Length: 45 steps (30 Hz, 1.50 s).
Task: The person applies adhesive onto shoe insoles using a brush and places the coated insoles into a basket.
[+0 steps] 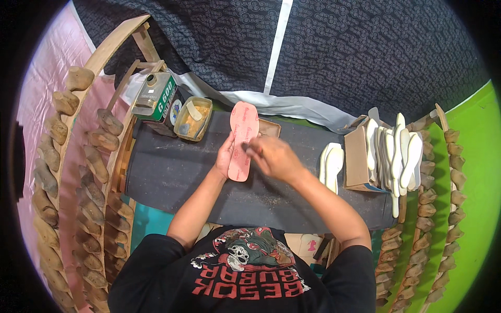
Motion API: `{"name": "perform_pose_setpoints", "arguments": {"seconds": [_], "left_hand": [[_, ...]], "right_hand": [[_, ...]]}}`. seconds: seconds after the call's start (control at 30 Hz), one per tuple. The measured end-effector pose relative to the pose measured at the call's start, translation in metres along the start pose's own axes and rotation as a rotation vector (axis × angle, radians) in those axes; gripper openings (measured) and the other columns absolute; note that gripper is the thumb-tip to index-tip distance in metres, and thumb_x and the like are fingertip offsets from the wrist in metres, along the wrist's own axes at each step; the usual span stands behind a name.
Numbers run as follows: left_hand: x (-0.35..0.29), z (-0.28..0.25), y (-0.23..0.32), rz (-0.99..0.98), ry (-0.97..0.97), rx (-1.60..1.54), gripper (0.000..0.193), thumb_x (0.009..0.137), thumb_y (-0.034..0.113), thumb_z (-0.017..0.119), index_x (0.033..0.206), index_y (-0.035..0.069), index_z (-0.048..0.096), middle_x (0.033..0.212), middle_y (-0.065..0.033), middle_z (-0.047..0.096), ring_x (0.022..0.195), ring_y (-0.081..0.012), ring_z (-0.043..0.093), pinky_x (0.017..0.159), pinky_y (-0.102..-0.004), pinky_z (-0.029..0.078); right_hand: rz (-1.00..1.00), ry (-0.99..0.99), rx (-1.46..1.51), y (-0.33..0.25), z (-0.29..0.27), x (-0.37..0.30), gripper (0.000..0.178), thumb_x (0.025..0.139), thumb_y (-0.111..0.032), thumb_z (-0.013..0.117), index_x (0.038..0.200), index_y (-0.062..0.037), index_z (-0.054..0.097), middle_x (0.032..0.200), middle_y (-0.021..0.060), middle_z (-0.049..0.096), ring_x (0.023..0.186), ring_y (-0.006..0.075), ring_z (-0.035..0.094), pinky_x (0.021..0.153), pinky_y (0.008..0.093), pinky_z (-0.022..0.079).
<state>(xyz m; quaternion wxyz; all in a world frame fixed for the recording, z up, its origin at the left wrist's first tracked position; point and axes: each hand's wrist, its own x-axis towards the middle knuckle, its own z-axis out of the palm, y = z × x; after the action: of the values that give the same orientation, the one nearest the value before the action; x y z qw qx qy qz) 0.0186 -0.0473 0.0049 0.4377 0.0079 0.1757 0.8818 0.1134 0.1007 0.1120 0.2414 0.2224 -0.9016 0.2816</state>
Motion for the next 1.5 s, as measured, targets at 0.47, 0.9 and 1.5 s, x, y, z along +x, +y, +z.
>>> {"name": "perform_pose_setpoints", "arguments": {"seconds": [0.47,0.9,1.5], "left_hand": [[-0.005,-0.003,-0.011,-0.012,-0.172,0.048,0.054,0.107,0.049,0.033,0.141,0.012,0.052,0.122,-0.0068,0.066,0.104,-0.0228,0.066,0.088,-0.0390,0.055],[-0.003,-0.008,-0.009,0.039,-0.158,0.065,0.058,0.107,0.050,0.033,0.141,0.008,0.052,0.127,-0.0123,0.066,0.096,-0.0224,0.069,0.079,-0.0359,0.059],[-0.007,-0.001,-0.008,0.134,-0.100,0.098,0.063,0.106,0.053,0.035,0.144,0.005,0.048,0.135,-0.0118,0.061,0.095,-0.0200,0.068,0.075,-0.0331,0.060]], "right_hand": [[0.038,0.107,0.041,0.002,-0.009,0.009,0.021,0.087,-0.010,0.073,0.102,-0.0023,0.062,0.089,0.0142,0.067,0.078,0.0330,0.067,0.073,0.0419,0.054],[-0.036,-0.050,0.170,-0.042,-0.005,-0.015,0.027,0.084,-0.008,0.074,0.109,-0.0041,0.065,0.078,0.0096,0.061,0.071,0.0279,0.063,0.070,0.0383,0.052],[-0.130,-0.087,0.135,-0.066,0.001,-0.014,0.028,0.080,-0.005,0.076,0.104,-0.0017,0.062,0.077,0.0084,0.062,0.069,0.0256,0.064,0.065,0.0369,0.051]]}}
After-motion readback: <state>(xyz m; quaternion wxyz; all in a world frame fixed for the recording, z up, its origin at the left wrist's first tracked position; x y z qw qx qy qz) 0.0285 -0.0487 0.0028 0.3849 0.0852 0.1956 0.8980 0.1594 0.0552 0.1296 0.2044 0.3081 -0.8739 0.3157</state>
